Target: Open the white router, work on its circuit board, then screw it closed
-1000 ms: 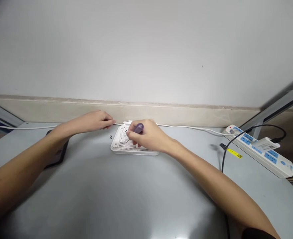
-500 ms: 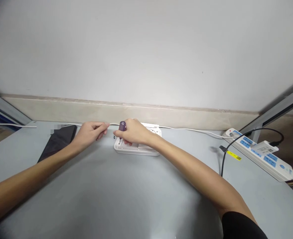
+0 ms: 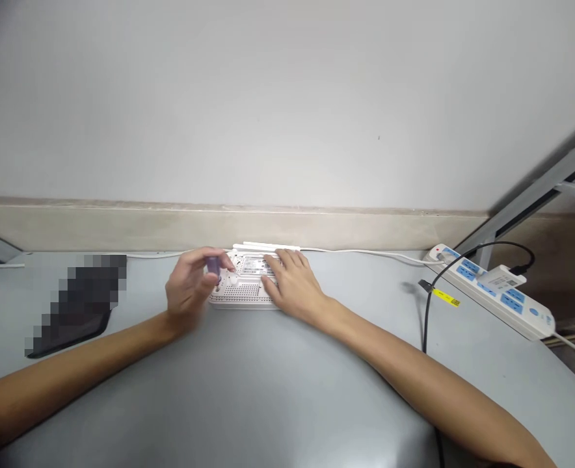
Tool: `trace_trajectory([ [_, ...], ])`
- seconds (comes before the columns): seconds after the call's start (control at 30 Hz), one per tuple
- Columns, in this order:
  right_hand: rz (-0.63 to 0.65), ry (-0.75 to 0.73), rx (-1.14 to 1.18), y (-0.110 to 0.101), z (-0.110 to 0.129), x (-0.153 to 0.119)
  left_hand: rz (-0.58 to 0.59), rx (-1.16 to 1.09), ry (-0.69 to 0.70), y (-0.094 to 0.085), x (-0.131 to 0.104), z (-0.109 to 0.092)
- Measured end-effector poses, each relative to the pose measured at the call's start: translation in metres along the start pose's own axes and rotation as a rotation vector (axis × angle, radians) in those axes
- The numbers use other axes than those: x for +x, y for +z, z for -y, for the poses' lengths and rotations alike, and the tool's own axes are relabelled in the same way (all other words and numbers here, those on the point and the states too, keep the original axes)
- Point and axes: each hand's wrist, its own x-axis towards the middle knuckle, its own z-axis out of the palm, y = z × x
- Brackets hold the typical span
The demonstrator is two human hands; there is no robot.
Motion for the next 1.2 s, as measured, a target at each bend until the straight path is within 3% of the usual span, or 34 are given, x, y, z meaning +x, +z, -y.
trace_trajectory([
  [0.13, -0.015, 0.007, -0.079, 0.003, -0.006, -0.002, -0.065, 0.02, -0.076, 0.019, 0.005, 0.003],
  [0.27, -0.008, 0.013, -0.099, -0.001, -0.019, -0.005, -0.019, -0.168, -0.126, 0.028, 0.015, 0.005],
  [0.57, -0.078, 0.048, 0.007, 0.0, -0.028, -0.011, -0.05, -0.089, -0.025, 0.02, 0.012, 0.014],
  [0.9, -0.208, 0.147, 0.167, 0.003, -0.018, -0.021, -0.214, 0.163, 0.061, 0.016, 0.022, 0.001],
  [1.2, -0.225, 0.136, 0.202, 0.005, -0.021, -0.021, -0.219, 0.159, -0.015, 0.003, 0.023, 0.001],
])
